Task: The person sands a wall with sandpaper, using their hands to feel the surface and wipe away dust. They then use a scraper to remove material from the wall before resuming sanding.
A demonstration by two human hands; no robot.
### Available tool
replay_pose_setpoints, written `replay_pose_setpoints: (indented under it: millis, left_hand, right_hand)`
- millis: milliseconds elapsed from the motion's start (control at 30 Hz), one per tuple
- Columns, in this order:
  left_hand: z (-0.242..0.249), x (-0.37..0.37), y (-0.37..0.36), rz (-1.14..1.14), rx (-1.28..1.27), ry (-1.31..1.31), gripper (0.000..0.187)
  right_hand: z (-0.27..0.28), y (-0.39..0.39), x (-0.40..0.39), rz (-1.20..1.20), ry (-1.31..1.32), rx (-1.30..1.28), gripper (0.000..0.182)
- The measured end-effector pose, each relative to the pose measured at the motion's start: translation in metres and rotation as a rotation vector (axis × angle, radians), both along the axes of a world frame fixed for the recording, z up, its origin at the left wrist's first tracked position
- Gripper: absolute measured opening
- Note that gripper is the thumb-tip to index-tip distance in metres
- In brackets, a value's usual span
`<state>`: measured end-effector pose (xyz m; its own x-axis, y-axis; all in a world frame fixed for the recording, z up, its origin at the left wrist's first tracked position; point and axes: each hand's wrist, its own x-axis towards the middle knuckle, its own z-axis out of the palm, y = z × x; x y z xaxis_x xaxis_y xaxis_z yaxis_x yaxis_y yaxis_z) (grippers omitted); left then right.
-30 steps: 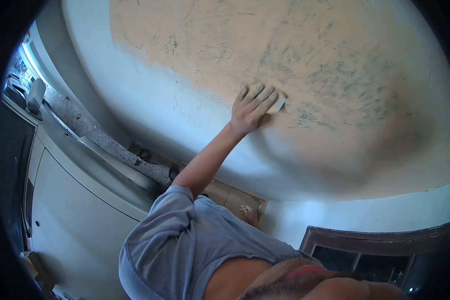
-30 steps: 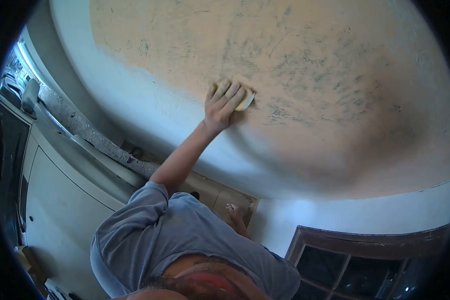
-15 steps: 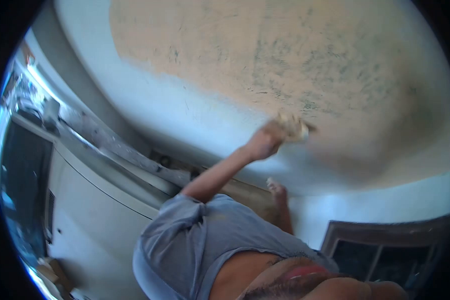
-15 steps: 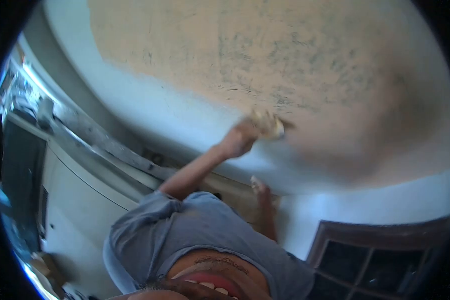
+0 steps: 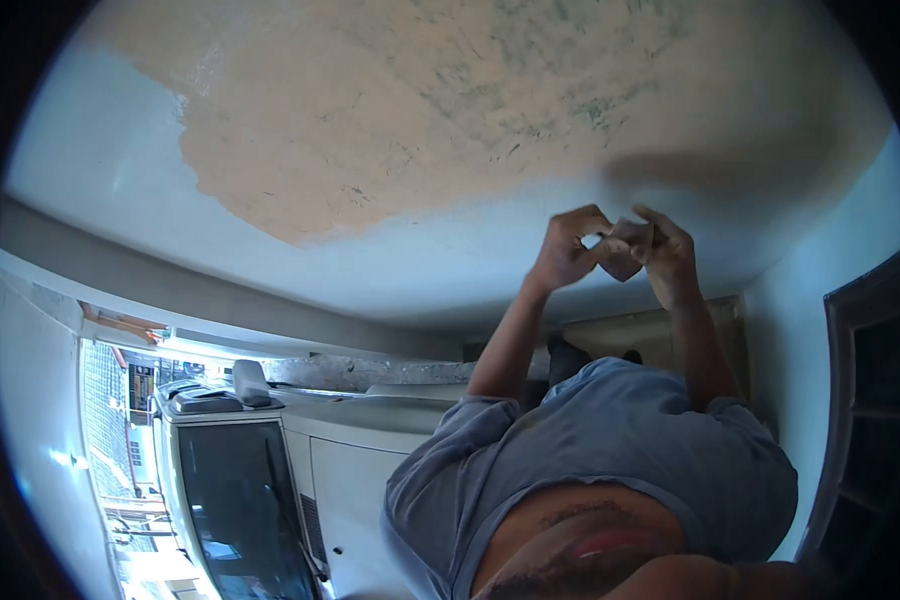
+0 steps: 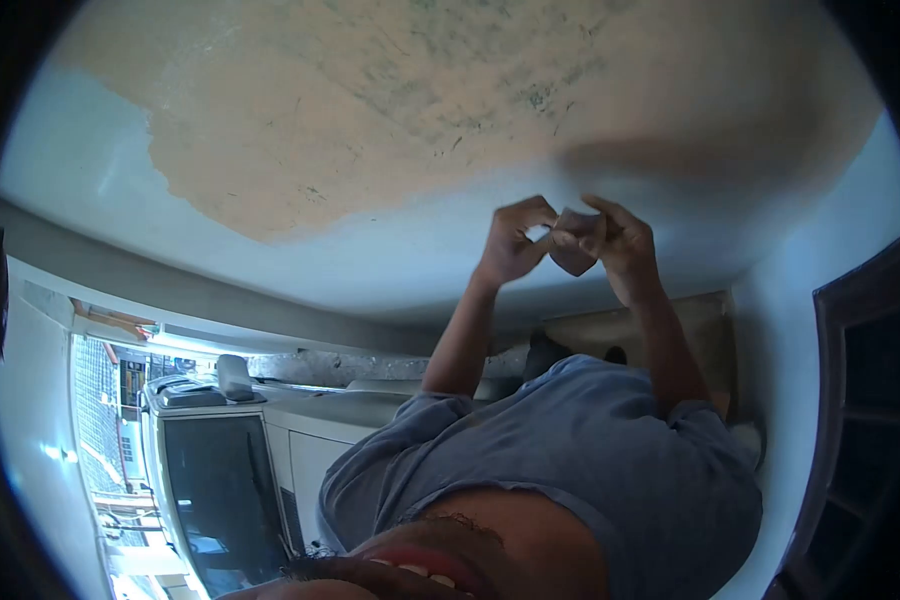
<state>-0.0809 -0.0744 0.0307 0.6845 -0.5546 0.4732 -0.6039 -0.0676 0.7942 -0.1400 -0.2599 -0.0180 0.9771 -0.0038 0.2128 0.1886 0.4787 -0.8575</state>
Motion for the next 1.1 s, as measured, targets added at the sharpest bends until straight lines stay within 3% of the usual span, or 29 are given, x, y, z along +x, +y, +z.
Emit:
replay_pose_setpoints:
  millis: [67, 133, 167, 200, 233, 267, 333, 400, 433, 467, 533, 567, 600, 667, 700, 733, 833, 867, 933, 1000, 1033, 1067, 1100]
  left_hand:
    - [0.021, 0.017, 0.014, 0.128, 0.025, -0.574, 0.013]
    - [0.039, 0.058, 0.055, 0.667, -0.102, -1.037, 0.011]
    - [0.080, 0.073, 0.070, 0.817, -0.251, -1.268, 0.020]
    - [0.113, 0.078, 0.092, 1.079, -0.148, -1.237, 0.036]
    - [0.147, 0.073, 0.092, 1.263, -0.246, -1.042, 0.054]
    - [0.159, 0.084, 0.105, 1.427, -0.172, -0.915, 0.065]
    - [0.154, 0.112, 0.108, 1.662, 0.034, -0.859, 0.070]
    - [0.121, 0.122, 0.061, 1.781, 0.391, -0.962, 0.074]
    - [0.065, 0.142, 0.041, 2.168, 0.948, -1.260, 0.076]
    - [0.038, 0.107, 0.004, 1.277, 0.714, -1.052, 0.074]
    - [-0.003, 0.073, -0.023, 0.381, 0.785, -1.100, 0.057]
    - [-0.015, 0.057, -0.026, -0.091, 0.819, -0.895, 0.046]
    - [0.006, 0.035, -0.027, -0.325, 1.007, -0.411, 0.037]
    - [0.057, 0.015, 0.001, -0.314, 0.557, -0.023, 0.041]
    - [0.064, 0.026, 0.024, -0.183, 0.299, -0.388, 0.040]
    - [0.088, 0.029, 0.054, 0.111, 0.212, -0.685, 0.035]
    - [0.127, 0.058, 0.129, 1.103, -0.113, -1.086, 0.040]
    - [0.131, 0.060, 0.139, 1.455, -0.100, -1.014, 0.057]
    - [0.085, 0.124, 0.158, 1.733, 0.004, -0.696, 0.071]
    - [0.038, 0.110, 0.107, 1.567, 0.327, -0.815, 0.077]
    - [0.008, 0.111, 0.079, 1.323, 0.273, -1.047, 0.069]
    - [0.005, 0.066, 0.060, 0.870, 0.795, -0.915, 0.058]
    - [0.005, 0.053, 0.053, 0.289, 0.822, -0.662, 0.041]
  right_hand:
    - [0.007, 0.004, -0.006, -0.048, 0.041, 0.089, 0.052]
    - [0.000, -0.007, -0.011, 0.009, -0.052, 0.317, 0.055]
    - [0.004, -0.014, -0.016, 0.012, -0.118, 0.335, 0.052]
    - [0.000, -0.024, -0.020, 0.001, -0.119, 0.343, 0.052]
    - [-0.008, -0.038, -0.023, 0.034, -0.160, 0.387, 0.050]
    - [-0.013, -0.050, -0.027, 0.068, -0.201, 0.428, 0.047]
    - [-0.020, -0.065, -0.039, 0.024, -0.190, 0.504, 0.044]
    - [-0.030, -0.075, -0.049, -0.007, -0.177, 0.576, 0.041]
    - [-0.037, -0.077, -0.053, -0.058, -0.134, 0.683, 0.039]
    - [-0.046, -0.080, -0.055, -0.106, -0.079, 0.789, 0.038]
    - [-0.054, -0.082, -0.056, -0.087, -0.054, 0.824, 0.037]
    - [-0.049, -0.079, -0.057, -0.069, -0.075, 0.813, 0.038]
    - [-0.043, -0.077, -0.055, -0.054, -0.104, 0.799, 0.039]
    - [-0.032, -0.074, -0.054, -0.097, -0.056, 0.796, 0.040]
    - [-0.030, -0.073, -0.057, -0.146, 0.009, 0.800, 0.040]
    - [-0.033, -0.074, -0.056, -0.152, 0.009, 0.805, 0.040]
    - [-0.039, -0.076, -0.050, -0.084, -0.032, 0.753, 0.040]
    - [-0.031, -0.072, -0.049, -0.113, -0.010, 0.751, 0.040]
    - [-0.028, -0.061, -0.046, -0.129, 0.027, 0.751, 0.039]
    - [-0.028, -0.055, -0.040, 0.023, -0.016, 0.630, 0.036]
    - [-0.025, -0.051, -0.039, 0.027, -0.018, 0.625, 0.036]
    - [-0.022, -0.047, -0.039, 0.040, -0.008, 0.519, 0.040]
    - [-0.020, -0.045, -0.039, 0.054, 0.000, 0.414, 0.045]
